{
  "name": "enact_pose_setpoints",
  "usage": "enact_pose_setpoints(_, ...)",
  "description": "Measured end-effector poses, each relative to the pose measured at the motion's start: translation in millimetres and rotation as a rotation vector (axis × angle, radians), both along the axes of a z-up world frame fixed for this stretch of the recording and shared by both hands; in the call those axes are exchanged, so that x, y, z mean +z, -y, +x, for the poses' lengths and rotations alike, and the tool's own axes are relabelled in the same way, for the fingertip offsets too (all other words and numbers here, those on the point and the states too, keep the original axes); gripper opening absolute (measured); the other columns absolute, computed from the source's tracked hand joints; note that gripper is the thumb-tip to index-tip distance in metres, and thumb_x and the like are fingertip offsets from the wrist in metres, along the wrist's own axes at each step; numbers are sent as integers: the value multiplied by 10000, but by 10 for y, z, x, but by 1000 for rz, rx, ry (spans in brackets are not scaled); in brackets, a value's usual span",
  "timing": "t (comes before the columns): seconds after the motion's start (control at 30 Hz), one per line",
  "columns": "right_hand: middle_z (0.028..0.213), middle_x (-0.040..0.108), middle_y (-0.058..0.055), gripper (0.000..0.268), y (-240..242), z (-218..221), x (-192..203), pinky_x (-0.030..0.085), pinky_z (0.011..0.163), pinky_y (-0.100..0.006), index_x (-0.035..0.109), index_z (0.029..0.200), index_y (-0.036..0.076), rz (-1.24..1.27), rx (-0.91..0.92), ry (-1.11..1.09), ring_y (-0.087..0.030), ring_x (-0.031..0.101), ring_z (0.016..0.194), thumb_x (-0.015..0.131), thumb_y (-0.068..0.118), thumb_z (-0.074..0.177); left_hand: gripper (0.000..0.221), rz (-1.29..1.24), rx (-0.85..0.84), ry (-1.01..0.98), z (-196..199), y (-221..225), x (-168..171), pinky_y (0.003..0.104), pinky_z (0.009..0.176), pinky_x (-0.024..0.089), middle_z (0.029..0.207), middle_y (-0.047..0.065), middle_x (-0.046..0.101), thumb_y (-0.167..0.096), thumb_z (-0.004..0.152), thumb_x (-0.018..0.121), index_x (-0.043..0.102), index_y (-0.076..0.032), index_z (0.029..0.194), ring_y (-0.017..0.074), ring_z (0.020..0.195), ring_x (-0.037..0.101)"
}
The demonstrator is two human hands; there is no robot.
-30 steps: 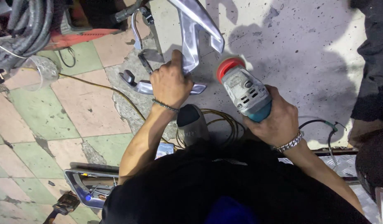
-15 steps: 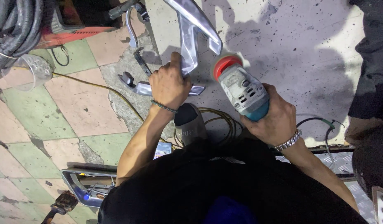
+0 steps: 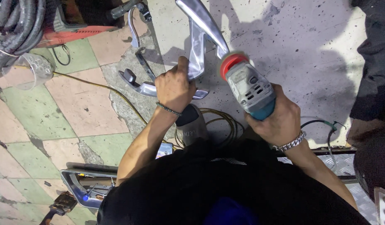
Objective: Grinding a metal motorcycle part with an angle grinder to smooth the surface
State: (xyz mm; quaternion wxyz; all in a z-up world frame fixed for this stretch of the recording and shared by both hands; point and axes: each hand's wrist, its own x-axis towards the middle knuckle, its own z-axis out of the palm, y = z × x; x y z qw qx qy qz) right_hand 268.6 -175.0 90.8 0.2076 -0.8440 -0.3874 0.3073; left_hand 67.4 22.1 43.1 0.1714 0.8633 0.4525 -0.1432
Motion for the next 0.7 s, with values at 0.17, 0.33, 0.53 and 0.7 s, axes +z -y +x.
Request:
enact_pose_setpoints(0.17,896,713,-247,675,-22,1,9,562,781,-608,593,1198,65,-33,13,-25,-514,704,881,861,356,651,482,28,-38,-19,-11,35,22,522,723,594,907,87,762,-248,748,749,509,-141,1153,363,792,763)
enact_pose_setpoints(0.33,880,695,-284,659,-33,25,-28,552,766,-648,582,1185,56,-101,-7,-40,-546,691,883,873,325,659,480,81,-98,5,-28,81,9,504,681,599,871,75,755,-237,740,765,509,-141,1135,348,760,760)
enact_pose_setpoints(0.53,907,710,-267,681,-11,4,-39,559,791,-626,584,1189,56,-129,-6,-47,-529,698,905,871,363,653,495,284,-172,22,7,146,-39,447,646,607,816,41,730,-224,725,764,553,-125,1162,287,719,758)
enact_pose_setpoints(0.7,885,689,-294,668,11,10,-59,533,745,-664,566,1185,47,-63,36,-63,-551,686,887,872,349,674,349,419,-248,81,34,158,51,358,599,589,735,8,709,-171,795,711,609,-126,1126,220,658,744)
